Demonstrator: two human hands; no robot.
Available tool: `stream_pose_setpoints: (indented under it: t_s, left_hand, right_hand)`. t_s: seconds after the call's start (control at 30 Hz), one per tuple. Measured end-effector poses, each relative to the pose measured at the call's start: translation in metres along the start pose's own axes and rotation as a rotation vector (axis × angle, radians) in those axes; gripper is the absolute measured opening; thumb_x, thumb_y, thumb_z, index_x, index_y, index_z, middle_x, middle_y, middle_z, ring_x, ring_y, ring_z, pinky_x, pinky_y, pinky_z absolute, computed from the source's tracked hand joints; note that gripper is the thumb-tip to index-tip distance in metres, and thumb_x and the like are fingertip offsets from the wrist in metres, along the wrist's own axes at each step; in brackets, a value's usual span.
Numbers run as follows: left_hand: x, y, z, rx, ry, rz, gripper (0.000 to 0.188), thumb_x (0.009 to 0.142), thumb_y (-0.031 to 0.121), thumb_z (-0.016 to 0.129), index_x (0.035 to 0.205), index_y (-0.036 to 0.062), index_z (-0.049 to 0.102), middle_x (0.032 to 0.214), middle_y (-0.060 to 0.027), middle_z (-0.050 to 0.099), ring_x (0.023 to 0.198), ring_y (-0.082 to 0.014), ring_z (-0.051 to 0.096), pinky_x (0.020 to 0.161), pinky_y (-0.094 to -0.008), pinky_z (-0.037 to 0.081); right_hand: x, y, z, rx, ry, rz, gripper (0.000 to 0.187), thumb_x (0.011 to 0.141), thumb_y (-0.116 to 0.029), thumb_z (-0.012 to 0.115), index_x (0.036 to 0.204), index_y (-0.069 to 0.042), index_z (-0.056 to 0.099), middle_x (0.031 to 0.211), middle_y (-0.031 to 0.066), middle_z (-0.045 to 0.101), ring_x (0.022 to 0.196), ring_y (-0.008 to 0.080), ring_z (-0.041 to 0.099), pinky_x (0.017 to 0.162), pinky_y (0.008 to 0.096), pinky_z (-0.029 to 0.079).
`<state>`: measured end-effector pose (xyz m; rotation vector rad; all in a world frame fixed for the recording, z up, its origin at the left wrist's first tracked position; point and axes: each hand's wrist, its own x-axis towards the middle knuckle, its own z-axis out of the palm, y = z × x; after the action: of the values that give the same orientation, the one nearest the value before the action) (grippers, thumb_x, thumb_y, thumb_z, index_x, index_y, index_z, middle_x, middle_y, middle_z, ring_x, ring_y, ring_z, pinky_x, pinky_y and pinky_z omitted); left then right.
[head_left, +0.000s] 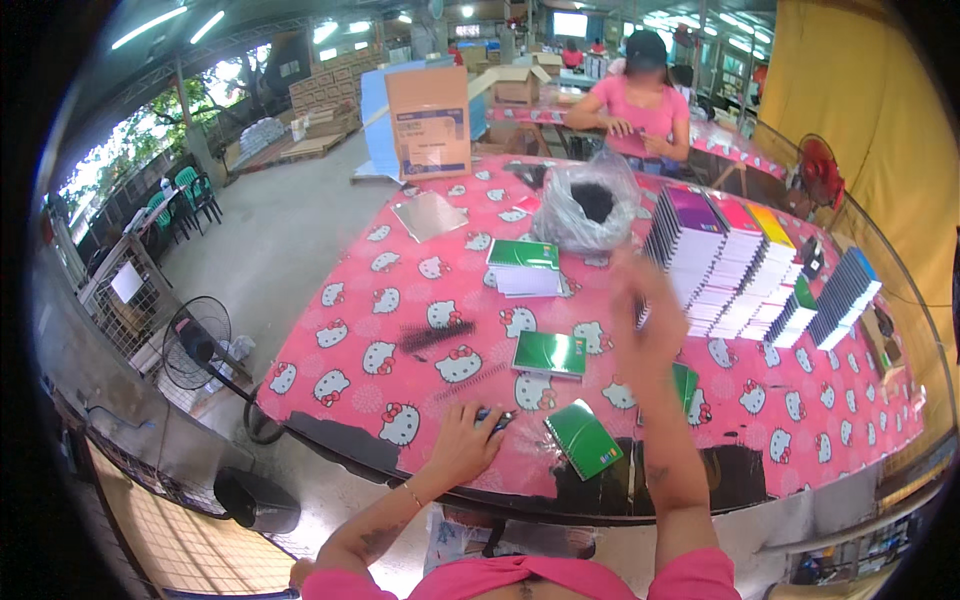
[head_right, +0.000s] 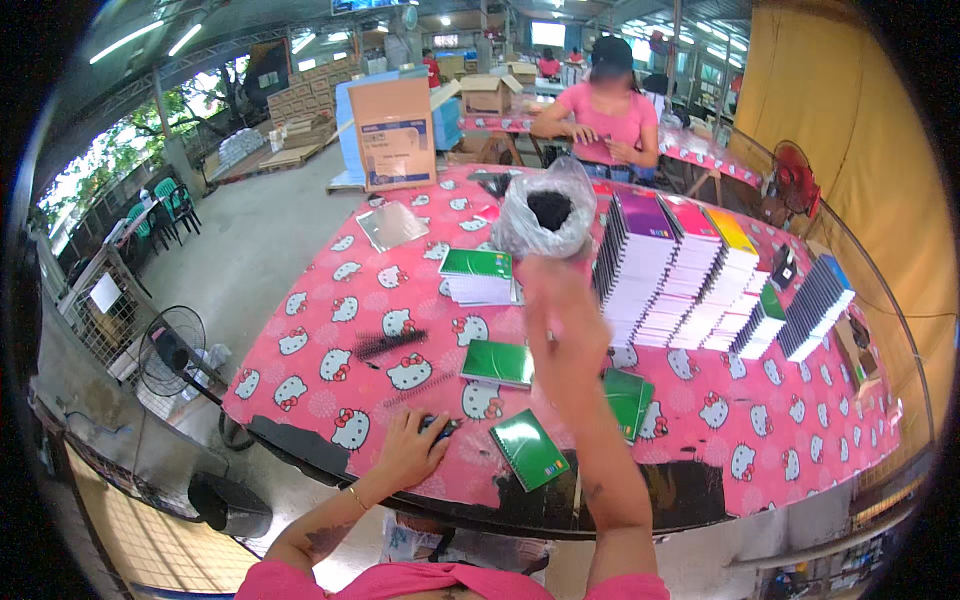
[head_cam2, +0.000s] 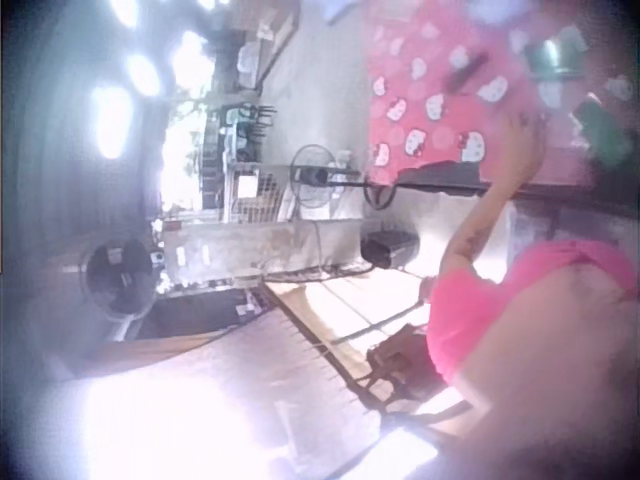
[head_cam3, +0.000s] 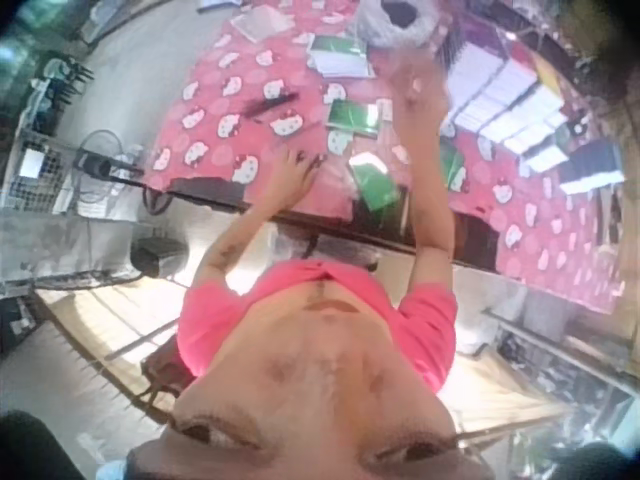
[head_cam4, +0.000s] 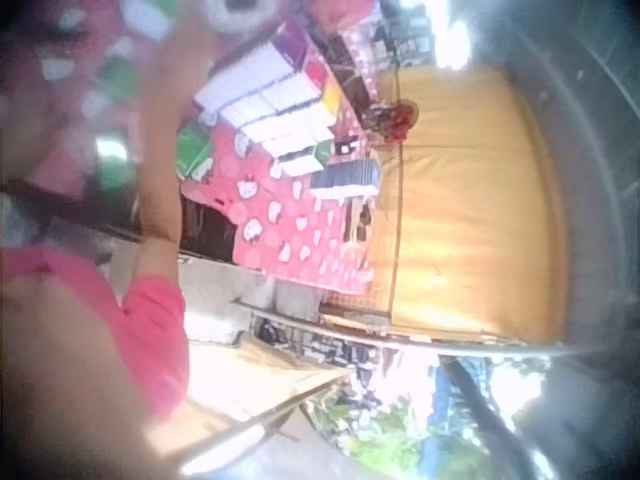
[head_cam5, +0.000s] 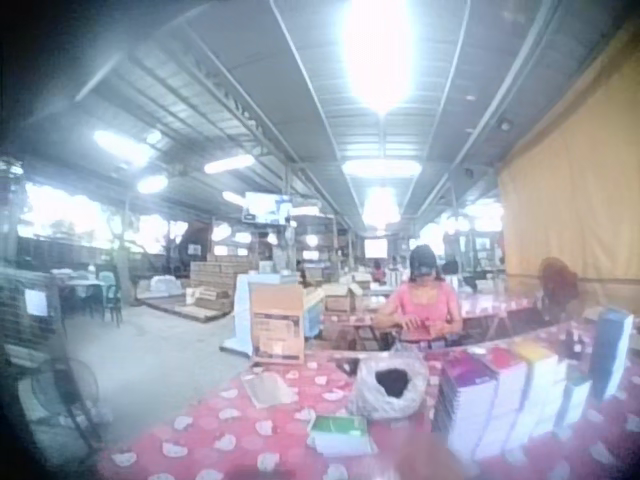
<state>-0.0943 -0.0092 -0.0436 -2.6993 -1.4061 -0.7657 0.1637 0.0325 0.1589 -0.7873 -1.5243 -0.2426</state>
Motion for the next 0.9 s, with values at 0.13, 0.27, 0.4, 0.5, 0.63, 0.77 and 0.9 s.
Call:
stream_pose_setpoints:
  t_s: [0.13,0.27,0.4,0.5,0.63,0.77,0.9]
  left_hand:
    - [0.003,0.004,0.012,-0.033,0.046,0.026,0.046,0.091,0.029,0.066,0.132,0.0106,0.060,0.116,-0.0202,0.054,0.105,-0.0381,0.051,0.091,-0.0491,0.044]
    - [0.000,-0.002,0.007,-0.041,0.016,0.015,0.046,0.092,0.029,0.066,0.133,0.0096,0.059,0.118,-0.0202,0.054,0.106,-0.0385,0.052,0.092,-0.0494,0.044]
    - [0.005,0.006,-0.008,0.062,0.034,-0.026,0.047,0.093,0.030,0.065,0.134,0.0089,0.058,0.124,-0.0210,0.054,0.110,-0.0391,0.053,0.098,-0.0504,0.043]
    - [0.030,0.026,-0.018,-0.153,0.122,0.209,0.046,0.093,0.027,0.065,0.135,0.0093,0.057,0.130,-0.0211,0.054,0.113,-0.0392,0.055,0.101,-0.0505,0.043]
    - [0.044,0.047,-0.015,-0.416,0.028,0.221,0.046,0.089,0.021,0.068,0.132,0.0075,0.058,0.131,-0.0224,0.054,0.114,-0.0395,0.056,0.100,-0.0488,0.044]
    - [0.062,0.039,0.001,-0.504,-0.003,0.113,0.042,0.089,0.017,0.067,0.130,0.0073,0.060,0.130,-0.0224,0.055,0.113,-0.0405,0.058,0.097,-0.0474,0.048]
    - [0.077,0.036,0.004,-0.573,0.014,0.061,0.041,0.089,0.014,0.067,0.129,0.0061,0.061,0.128,-0.0207,0.057,0.114,-0.0396,0.059,0.096,-0.0444,0.049]
  right_hand:
    - [0.089,0.082,0.008,-0.093,0.020,0.021,0.032,0.093,-0.008,0.064,0.124,-0.002,0.061,0.128,0.0212,0.063,0.117,0.0390,0.062,0.100,0.0434,0.048]
    - [0.036,0.123,0.030,-0.355,-0.205,0.126,0.057,0.092,-0.023,0.067,0.142,-0.005,0.047,0.143,0.0230,0.049,0.130,0.0433,0.049,0.105,0.0501,0.043]
    - [-0.115,0.087,0.019,-0.238,-0.856,0.383,0.061,0.087,-0.035,0.071,0.137,-0.007,0.053,0.134,0.0233,0.053,0.123,0.0402,0.052,0.101,0.0503,0.045]
    - [-0.188,0.035,-0.016,-0.316,-0.900,0.388,0.061,0.086,-0.038,0.071,0.136,-0.008,0.055,0.131,0.0204,0.055,0.120,0.0404,0.054,0.098,0.0516,0.045]
    - [-0.225,-0.048,-0.054,-0.452,-1.027,0.364,0.072,0.081,-0.043,0.075,0.140,-0.010,0.051,0.136,0.0174,0.053,0.125,0.0368,0.051,0.102,0.0499,0.042]
    - [-0.226,-0.085,-0.078,-0.338,-1.135,0.284,0.076,0.077,-0.041,0.078,0.141,-0.010,0.051,0.140,0.0163,0.050,0.129,0.0336,0.049,0.104,0.0492,0.039]
    - [-0.233,-0.078,-0.100,-0.312,-1.205,0.132,0.061,0.086,-0.019,0.068,0.143,-0.012,0.049,0.144,0.0144,0.050,0.132,0.0301,0.049,0.106,0.0448,0.040]
